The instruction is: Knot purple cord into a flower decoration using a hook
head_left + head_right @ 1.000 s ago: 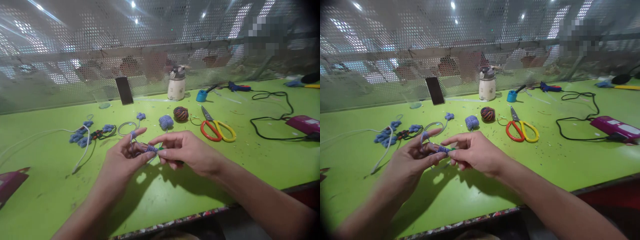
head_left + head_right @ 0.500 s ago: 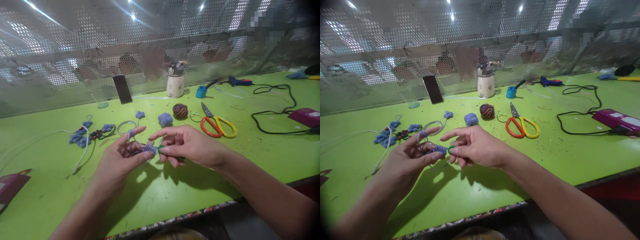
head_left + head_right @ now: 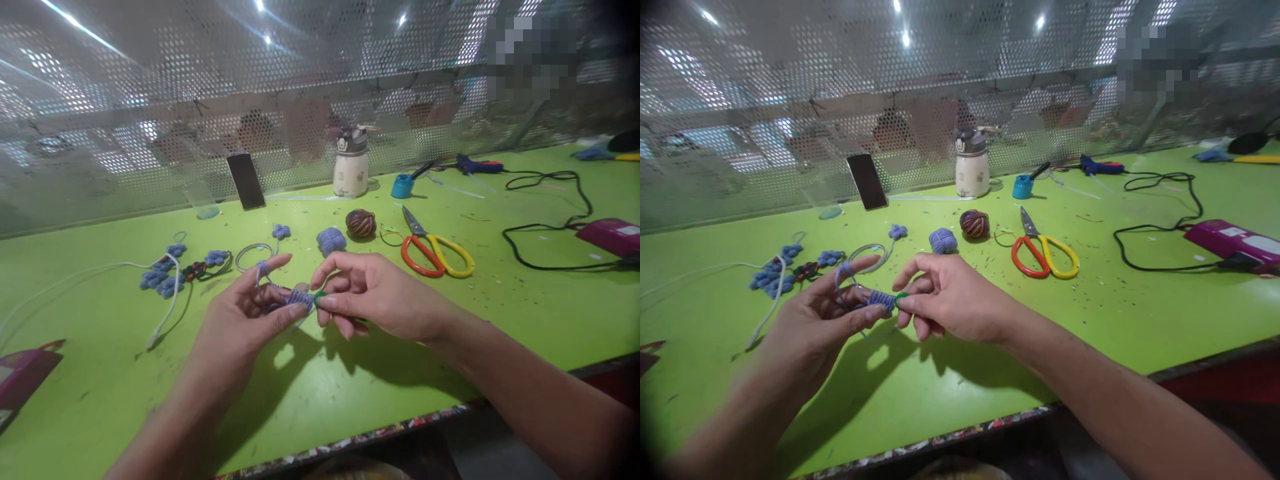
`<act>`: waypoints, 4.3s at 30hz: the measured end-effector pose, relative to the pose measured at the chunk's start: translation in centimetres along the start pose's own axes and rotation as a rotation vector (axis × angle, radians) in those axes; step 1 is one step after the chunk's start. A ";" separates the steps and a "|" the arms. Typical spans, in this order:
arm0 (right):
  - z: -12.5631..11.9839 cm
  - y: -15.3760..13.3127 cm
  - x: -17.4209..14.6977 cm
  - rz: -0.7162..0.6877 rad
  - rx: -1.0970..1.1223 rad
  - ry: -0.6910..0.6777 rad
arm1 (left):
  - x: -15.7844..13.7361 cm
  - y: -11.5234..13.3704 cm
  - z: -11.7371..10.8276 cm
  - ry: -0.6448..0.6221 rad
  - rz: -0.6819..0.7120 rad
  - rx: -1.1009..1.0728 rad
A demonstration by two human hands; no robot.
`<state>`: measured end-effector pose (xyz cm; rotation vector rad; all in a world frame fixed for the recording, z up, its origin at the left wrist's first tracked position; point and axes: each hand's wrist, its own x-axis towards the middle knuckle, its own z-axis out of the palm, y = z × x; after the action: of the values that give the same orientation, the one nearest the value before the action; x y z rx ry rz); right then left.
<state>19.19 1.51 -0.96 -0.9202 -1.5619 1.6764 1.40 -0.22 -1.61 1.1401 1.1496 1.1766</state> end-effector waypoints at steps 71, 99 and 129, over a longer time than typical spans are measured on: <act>0.2 0.1 0.0 -0.024 -0.008 0.016 | 0.4 -0.6 -1.0 -0.087 -0.007 -0.018; 0.2 0.1 -0.2 0.003 -0.120 -0.015 | 0.4 -0.4 -0.8 -0.179 0.034 0.075; 0.2 0.1 0.1 0.100 -0.068 -0.013 | 0.3 -0.3 -0.6 -0.120 0.046 0.216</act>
<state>18.98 1.51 -1.09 -1.0404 -1.6137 1.7097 0.86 0.08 -1.96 1.3891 1.1832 1.0216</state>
